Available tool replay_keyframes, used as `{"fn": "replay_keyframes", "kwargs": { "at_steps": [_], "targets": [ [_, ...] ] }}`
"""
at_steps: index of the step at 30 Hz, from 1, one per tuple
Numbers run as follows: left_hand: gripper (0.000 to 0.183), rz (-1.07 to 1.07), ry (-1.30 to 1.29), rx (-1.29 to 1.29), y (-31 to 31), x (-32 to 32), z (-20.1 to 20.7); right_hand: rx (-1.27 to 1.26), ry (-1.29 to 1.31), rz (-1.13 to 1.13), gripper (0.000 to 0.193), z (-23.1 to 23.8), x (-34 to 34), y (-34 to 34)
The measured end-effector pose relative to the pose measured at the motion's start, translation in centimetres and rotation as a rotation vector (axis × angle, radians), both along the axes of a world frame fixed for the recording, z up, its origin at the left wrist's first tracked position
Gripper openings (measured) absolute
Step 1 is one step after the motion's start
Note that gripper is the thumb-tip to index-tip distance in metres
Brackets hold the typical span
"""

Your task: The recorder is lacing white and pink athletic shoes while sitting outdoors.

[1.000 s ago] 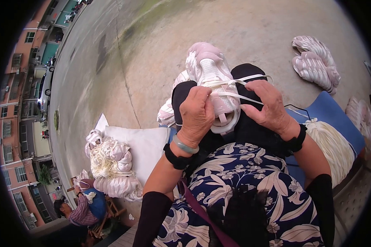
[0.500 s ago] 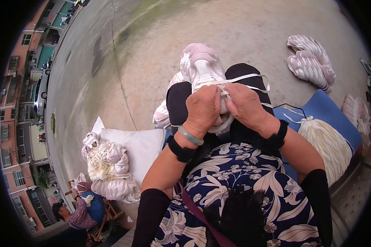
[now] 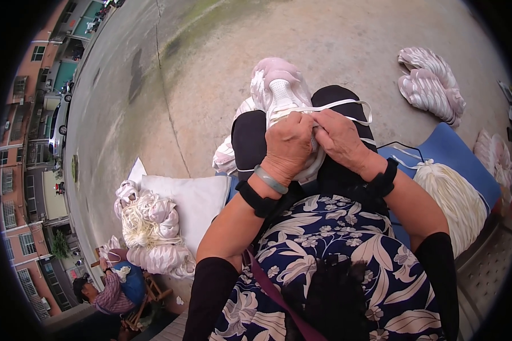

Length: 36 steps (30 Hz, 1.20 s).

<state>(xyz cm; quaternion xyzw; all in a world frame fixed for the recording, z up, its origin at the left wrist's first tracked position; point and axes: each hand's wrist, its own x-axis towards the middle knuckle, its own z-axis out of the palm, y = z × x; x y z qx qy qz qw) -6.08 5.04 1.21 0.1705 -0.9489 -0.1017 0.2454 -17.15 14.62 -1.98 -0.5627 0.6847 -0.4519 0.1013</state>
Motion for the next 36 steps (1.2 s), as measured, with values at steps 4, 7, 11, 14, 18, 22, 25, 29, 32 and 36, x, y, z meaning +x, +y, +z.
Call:
{"fn": "replay_keyframes", "kwargs": {
  "at_steps": [4,7,11,14,18,22,25,29,32,36],
  "targets": [
    [0.005,-0.05,-0.02,-0.073,-0.1,0.7,1.0,0.022,0.022,-0.003,0.031,0.3,0.2,0.3],
    [0.004,0.016,0.02,-0.075,-0.4,3.2,3.0,0.007,0.05,0.004,0.034,0.5,0.0,0.6],
    [0.005,0.312,0.051,0.015,-4.6,11.1,2.6,0.006,0.077,-0.008,0.035,0.1,-0.3,1.0],
    [0.006,0.591,-0.063,-0.102,-9.4,21.0,0.5,0.024,0.102,0.002,0.036,0.4,0.0,0.9],
    [0.005,0.884,-0.308,-0.191,-11.2,27.8,-1.4,-0.008,0.145,-0.013,0.035,0.2,0.1,0.7],
    [0.007,0.632,-0.327,-0.125,-9.1,22.8,-3.1,0.015,0.155,-0.022,0.033,0.4,0.3,0.6],
    [0.018,0.362,-0.077,-0.01,-7.0,15.9,-2.4,0.01,0.086,-0.019,0.03,0.7,0.3,0.8],
    [0.018,0.181,0.063,0.102,-4.7,9.5,-1.1,-0.124,0.08,-0.017,0.028,0.9,0.6,1.5],
    [0.017,0.101,0.08,0.151,-4.2,7.6,-1.1,-0.042,-0.274,-0.085,0.026,1.4,0.7,1.3],
    [0.014,0.065,0.078,0.191,-4.1,6.6,-1.0,0.097,-0.599,-0.15,0.016,1.9,0.1,-0.2]
  ]
}}
